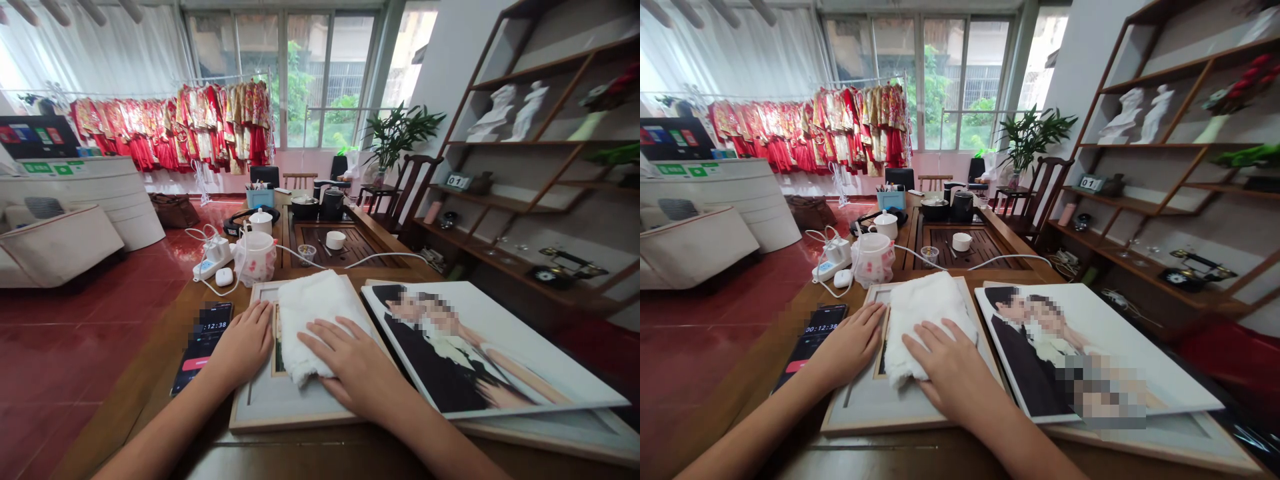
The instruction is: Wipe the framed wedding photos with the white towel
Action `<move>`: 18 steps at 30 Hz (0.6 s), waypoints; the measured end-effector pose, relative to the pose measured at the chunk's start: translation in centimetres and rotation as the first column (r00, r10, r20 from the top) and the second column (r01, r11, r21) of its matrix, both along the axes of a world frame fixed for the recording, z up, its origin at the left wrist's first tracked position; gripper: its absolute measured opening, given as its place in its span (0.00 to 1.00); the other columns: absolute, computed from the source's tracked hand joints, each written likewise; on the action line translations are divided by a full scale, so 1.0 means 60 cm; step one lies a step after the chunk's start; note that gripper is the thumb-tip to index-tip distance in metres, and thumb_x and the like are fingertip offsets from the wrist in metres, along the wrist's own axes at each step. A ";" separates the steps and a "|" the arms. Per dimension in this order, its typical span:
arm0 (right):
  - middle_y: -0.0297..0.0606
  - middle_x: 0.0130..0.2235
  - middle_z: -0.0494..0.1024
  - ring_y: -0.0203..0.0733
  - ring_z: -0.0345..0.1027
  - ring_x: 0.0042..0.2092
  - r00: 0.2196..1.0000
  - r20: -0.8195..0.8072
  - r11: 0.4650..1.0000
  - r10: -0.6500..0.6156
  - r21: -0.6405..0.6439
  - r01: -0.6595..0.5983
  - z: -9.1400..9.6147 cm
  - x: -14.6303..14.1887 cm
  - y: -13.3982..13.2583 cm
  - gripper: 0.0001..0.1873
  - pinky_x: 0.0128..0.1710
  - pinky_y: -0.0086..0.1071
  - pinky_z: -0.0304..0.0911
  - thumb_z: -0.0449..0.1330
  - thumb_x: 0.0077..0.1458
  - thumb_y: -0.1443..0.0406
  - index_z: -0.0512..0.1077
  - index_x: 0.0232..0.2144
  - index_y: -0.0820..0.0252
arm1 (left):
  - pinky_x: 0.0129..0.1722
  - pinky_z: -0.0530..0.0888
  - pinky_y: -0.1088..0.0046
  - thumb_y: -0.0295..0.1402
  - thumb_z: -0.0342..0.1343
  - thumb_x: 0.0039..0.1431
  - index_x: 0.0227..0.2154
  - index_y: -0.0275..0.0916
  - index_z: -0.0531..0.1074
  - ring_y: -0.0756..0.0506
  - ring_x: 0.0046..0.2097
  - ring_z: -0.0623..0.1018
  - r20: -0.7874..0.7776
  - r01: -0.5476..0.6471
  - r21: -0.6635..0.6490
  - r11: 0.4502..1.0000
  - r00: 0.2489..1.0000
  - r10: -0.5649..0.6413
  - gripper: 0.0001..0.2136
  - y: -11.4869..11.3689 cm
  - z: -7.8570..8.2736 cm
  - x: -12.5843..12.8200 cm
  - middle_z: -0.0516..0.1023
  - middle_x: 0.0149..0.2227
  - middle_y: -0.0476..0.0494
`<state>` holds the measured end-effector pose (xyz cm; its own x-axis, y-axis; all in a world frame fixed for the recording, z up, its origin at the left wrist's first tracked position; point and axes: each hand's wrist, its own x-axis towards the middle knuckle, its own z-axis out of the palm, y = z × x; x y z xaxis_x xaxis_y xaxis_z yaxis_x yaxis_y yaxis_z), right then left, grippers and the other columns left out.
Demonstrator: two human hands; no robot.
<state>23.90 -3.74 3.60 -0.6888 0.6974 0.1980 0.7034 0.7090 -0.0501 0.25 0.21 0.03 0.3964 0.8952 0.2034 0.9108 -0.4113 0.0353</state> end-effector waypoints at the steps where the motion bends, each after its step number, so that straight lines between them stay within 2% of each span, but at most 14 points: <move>1: 0.45 0.58 0.68 0.50 0.58 0.59 1.000 -0.001 1.000 0.002 -0.018 -0.002 0.005 -0.001 -0.002 0.27 0.59 0.46 0.44 0.57 0.57 0.62 0.61 0.59 0.56 | 0.62 0.63 0.59 0.32 0.39 0.67 0.61 0.31 0.61 0.40 0.66 0.60 -0.001 0.000 -0.002 1.000 1.000 0.000 0.22 0.000 0.001 0.000 0.62 0.64 0.36; 3: 0.43 0.50 0.74 0.50 0.64 0.51 1.000 -0.001 0.998 0.019 -0.060 -0.019 0.018 -0.003 -0.008 0.22 0.54 0.46 0.50 0.57 0.57 0.60 0.66 0.53 0.56 | 0.62 0.63 0.58 0.32 0.39 0.68 0.61 0.31 0.62 0.39 0.66 0.60 -0.004 -0.003 -0.005 1.000 1.000 0.002 0.22 -0.001 0.002 0.000 0.62 0.64 0.35; 6: 0.41 0.43 0.75 0.49 0.65 0.44 0.998 0.003 0.994 0.056 -0.094 -0.056 0.032 -0.007 -0.014 0.17 0.49 0.46 0.53 0.58 0.56 0.58 0.69 0.47 0.56 | 0.61 0.63 0.58 0.32 0.39 0.68 0.61 0.31 0.63 0.39 0.66 0.60 0.002 0.001 -0.001 1.000 1.000 -0.001 0.22 -0.001 0.002 0.000 0.63 0.64 0.35; 8: 0.41 0.44 0.75 0.49 0.65 0.46 0.999 -0.007 0.995 0.054 -0.088 -0.054 0.029 -0.006 -0.013 0.19 0.51 0.46 0.52 0.59 0.55 0.58 0.68 0.49 0.55 | 0.61 0.63 0.57 0.32 0.40 0.68 0.61 0.32 0.63 0.39 0.66 0.60 0.015 0.003 0.004 1.000 1.000 -0.003 0.22 0.000 0.001 0.000 0.63 0.64 0.35; 10: 0.41 0.50 0.73 0.49 0.63 0.52 0.999 -0.019 0.997 0.036 -0.070 -0.037 0.019 -0.004 -0.008 0.24 0.55 0.46 0.49 0.60 0.56 0.59 0.65 0.54 0.54 | 0.61 0.63 0.57 0.32 0.40 0.67 0.61 0.32 0.62 0.39 0.66 0.60 0.024 0.002 0.005 1.000 1.000 -0.002 0.22 0.000 0.001 0.000 0.62 0.64 0.35; 14: 0.43 0.60 0.65 0.49 0.55 0.61 1.000 -0.009 0.999 0.018 -0.026 -0.019 0.002 0.000 0.000 0.31 0.61 0.46 0.42 0.59 0.57 0.62 0.57 0.61 0.53 | 0.61 0.64 0.57 0.32 0.40 0.67 0.61 0.31 0.61 0.39 0.66 0.60 0.027 0.005 0.001 1.000 1.000 -0.005 0.22 0.001 0.002 0.001 0.62 0.64 0.34; 16: 0.44 0.58 0.68 0.50 0.58 0.58 1.000 0.004 0.999 0.020 -0.028 -0.020 0.006 -0.001 -0.002 0.28 0.60 0.47 0.44 0.59 0.57 0.61 0.60 0.59 0.55 | 0.61 0.64 0.57 0.32 0.39 0.67 0.61 0.30 0.61 0.39 0.66 0.60 0.018 0.005 -0.004 1.000 1.000 -0.005 0.22 0.000 0.004 0.001 0.62 0.64 0.34; 18: 0.43 0.50 0.73 0.51 0.63 0.52 0.999 0.014 0.998 0.030 -0.049 -0.029 0.017 -0.004 -0.007 0.22 0.56 0.48 0.48 0.59 0.56 0.58 0.66 0.52 0.56 | 0.61 0.63 0.57 0.32 0.39 0.68 0.61 0.30 0.61 0.39 0.66 0.60 0.006 0.002 -0.009 1.000 1.000 -0.002 0.22 0.000 0.005 0.002 0.62 0.64 0.35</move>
